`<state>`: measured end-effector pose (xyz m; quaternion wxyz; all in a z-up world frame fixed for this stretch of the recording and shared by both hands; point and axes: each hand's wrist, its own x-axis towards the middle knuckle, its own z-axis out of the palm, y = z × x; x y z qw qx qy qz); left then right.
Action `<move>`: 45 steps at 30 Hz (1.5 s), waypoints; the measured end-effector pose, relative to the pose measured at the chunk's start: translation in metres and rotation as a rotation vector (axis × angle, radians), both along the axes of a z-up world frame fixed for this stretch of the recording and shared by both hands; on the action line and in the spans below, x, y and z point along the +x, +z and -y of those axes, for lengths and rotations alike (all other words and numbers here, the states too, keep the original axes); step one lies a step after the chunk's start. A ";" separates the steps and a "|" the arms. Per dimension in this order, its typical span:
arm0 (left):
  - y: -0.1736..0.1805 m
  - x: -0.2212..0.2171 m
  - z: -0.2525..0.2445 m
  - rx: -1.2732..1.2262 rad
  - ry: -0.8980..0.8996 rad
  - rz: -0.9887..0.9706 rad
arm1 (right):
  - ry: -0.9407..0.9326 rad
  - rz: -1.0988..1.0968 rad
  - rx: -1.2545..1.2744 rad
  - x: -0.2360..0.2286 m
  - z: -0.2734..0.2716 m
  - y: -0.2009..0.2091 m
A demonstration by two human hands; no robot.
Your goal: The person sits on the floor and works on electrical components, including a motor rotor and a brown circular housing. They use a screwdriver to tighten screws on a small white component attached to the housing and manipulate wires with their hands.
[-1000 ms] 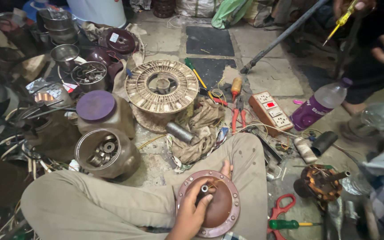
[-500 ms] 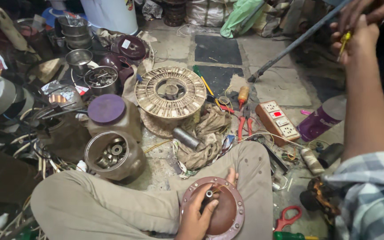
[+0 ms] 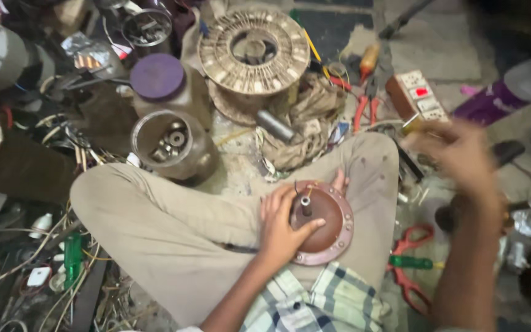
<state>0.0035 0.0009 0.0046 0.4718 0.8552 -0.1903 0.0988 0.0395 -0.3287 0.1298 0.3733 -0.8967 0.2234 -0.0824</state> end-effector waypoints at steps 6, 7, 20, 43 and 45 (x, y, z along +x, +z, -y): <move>0.000 0.018 0.007 0.082 0.047 -0.274 | 0.193 0.294 0.691 -0.076 -0.087 -0.047; -0.001 0.019 0.006 0.080 0.059 -0.302 | 0.182 0.314 0.731 -0.078 -0.094 -0.052; 0.023 -0.019 0.016 -0.315 0.275 -0.233 | 0.000 0.496 1.043 -0.106 -0.085 -0.097; 0.022 -0.013 -0.004 -0.558 -0.021 -0.215 | -0.079 0.573 0.997 -0.115 -0.078 -0.106; 0.020 -0.011 -0.003 -0.611 -0.046 -0.261 | -0.081 0.576 0.982 -0.115 -0.078 -0.106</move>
